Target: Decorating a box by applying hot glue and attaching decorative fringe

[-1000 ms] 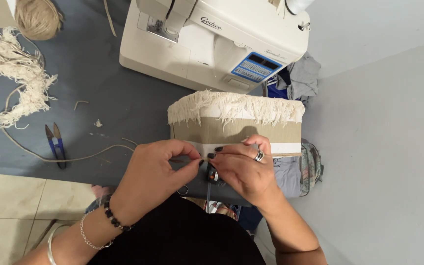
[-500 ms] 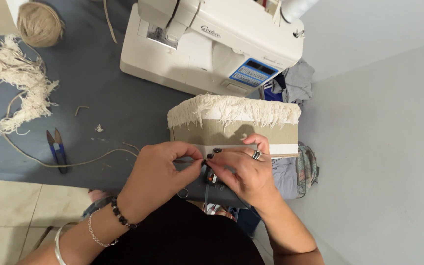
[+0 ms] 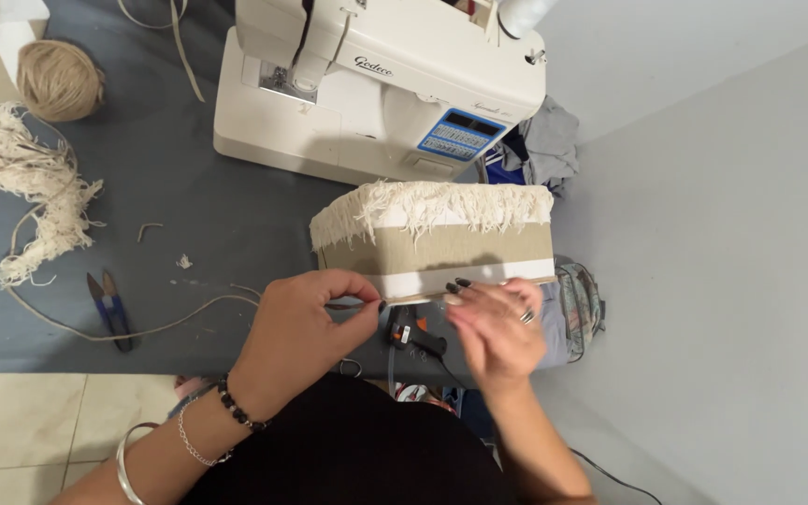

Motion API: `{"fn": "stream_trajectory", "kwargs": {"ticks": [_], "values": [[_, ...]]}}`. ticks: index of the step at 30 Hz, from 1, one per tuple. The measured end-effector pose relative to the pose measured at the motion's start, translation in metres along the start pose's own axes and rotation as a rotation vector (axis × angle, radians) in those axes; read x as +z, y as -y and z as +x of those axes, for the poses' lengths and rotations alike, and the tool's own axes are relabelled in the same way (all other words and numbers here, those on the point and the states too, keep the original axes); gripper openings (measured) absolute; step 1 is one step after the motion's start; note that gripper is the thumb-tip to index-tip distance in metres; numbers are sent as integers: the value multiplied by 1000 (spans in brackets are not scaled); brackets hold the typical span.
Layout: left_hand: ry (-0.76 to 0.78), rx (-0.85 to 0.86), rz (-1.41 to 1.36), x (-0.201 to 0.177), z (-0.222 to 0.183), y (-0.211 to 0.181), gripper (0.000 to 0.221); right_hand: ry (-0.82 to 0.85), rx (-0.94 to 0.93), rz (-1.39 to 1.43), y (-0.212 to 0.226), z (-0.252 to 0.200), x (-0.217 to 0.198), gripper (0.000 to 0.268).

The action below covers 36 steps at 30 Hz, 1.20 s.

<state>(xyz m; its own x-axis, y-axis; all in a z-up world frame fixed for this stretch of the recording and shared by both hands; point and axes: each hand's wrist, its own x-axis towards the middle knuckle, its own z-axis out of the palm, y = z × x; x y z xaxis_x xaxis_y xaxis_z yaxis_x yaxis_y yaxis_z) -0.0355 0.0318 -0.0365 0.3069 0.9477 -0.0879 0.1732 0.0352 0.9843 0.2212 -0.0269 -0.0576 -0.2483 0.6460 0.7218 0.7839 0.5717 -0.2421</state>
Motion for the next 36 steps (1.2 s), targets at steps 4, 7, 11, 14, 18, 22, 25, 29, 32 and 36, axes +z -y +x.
{"fn": "stream_trajectory", "kwargs": {"ticks": [4,7,11,14,18,22,25,29,32,36], "values": [[-3,-3,2,1,-1,2,14,135,-29,-186,14,-15,17,47],[-8,24,26,1,1,2,14,234,-7,-271,25,-5,21,66],[-16,54,47,0,1,6,14,259,1,-270,32,10,16,64],[-32,69,24,0,0,4,13,200,106,-37,19,-6,21,89],[-51,84,17,2,-2,2,13,121,42,-120,16,-9,8,89],[-35,84,18,1,0,3,12,259,69,-243,19,-11,15,80],[-5,20,117,3,1,8,10,337,90,-239,22,-6,7,74],[16,-77,168,4,0,8,10,146,15,-338,6,-28,4,92],[21,-110,219,2,1,2,9,207,103,-374,-6,-30,-5,81],[10,-83,206,3,0,2,11,312,103,-328,-2,-25,2,70]]}}
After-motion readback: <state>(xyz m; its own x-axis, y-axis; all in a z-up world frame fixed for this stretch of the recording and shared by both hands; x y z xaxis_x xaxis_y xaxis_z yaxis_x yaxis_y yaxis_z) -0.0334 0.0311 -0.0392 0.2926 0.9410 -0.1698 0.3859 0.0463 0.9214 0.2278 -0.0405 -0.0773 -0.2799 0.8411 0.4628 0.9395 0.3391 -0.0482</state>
